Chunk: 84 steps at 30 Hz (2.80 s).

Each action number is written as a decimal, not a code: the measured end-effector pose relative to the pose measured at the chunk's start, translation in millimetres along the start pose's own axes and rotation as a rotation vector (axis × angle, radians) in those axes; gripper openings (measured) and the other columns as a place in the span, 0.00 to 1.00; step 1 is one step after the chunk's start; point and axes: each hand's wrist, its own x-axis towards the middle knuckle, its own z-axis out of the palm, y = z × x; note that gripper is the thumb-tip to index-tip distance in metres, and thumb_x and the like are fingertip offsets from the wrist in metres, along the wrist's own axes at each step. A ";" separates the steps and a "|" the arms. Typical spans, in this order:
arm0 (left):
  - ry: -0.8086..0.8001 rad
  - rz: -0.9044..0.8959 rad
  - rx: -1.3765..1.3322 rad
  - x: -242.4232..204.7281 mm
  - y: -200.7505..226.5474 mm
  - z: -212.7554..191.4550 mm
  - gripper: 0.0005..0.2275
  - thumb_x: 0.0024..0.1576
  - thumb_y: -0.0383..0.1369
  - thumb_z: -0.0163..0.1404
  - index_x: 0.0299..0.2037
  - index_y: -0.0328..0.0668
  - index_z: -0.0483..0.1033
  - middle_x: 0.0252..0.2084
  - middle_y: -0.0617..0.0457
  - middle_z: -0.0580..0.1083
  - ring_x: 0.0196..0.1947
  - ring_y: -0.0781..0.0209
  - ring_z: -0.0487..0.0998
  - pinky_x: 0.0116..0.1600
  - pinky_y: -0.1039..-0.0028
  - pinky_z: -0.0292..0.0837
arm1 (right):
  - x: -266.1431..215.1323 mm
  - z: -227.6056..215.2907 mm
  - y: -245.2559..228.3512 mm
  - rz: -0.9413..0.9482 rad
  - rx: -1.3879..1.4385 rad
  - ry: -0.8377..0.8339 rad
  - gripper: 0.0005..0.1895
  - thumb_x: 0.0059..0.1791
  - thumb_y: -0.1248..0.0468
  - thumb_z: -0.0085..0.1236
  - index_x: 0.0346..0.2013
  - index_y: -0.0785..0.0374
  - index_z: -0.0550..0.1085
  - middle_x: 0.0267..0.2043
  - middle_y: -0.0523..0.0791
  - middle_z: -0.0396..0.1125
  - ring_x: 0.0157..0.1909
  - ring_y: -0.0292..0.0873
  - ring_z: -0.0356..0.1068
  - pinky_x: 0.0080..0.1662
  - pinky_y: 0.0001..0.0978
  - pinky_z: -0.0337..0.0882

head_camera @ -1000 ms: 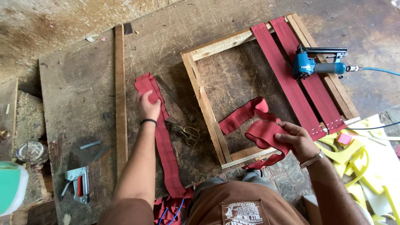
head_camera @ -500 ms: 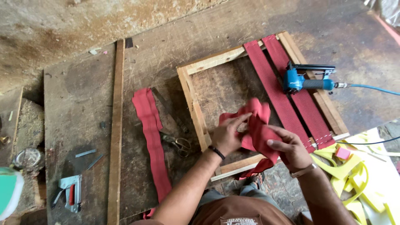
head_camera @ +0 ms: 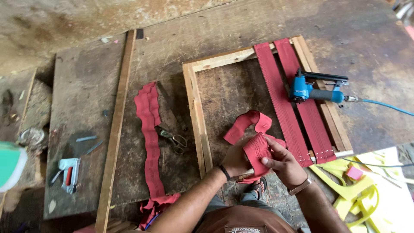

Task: The person attaches red webbing strips to a wooden frame using a pneumatic staple gun. They position each strip, staple it at both ends, and trim excess material with scissors. The process is repeated for multiple strips across the frame.

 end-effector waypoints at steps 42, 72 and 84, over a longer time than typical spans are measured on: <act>0.621 -1.098 -0.469 96.8 -33.8 -48.2 0.30 0.61 0.47 0.47 0.71 0.63 0.48 0.58 0.43 0.76 0.50 0.49 0.78 0.45 0.60 0.75 | -4.2 -116.1 -5.9 0.209 -0.295 -0.179 0.12 0.42 0.72 0.69 0.40 0.68 0.82 0.36 0.44 0.78 0.38 0.36 0.74 0.45 0.33 0.73; 0.434 -0.902 -0.020 213.5 -272.7 41.1 0.28 0.52 0.46 0.63 0.56 0.35 0.72 0.48 0.42 0.80 0.51 0.48 0.81 0.57 0.63 0.75 | 86.3 -92.8 -27.2 0.704 -1.466 -0.190 0.25 0.47 0.41 0.61 0.41 0.59 0.80 0.43 0.49 0.77 0.49 0.48 0.76 0.51 0.41 0.74; 0.549 -1.146 0.096 285.3 -288.9 50.0 0.29 0.47 0.35 0.65 0.61 0.45 0.70 0.58 0.41 0.74 0.58 0.45 0.75 0.61 0.59 0.71 | 173.5 -124.1 -72.4 0.074 -1.140 0.020 0.14 0.46 0.60 0.61 0.46 0.57 0.81 0.42 0.47 0.79 0.42 0.43 0.80 0.45 0.36 0.80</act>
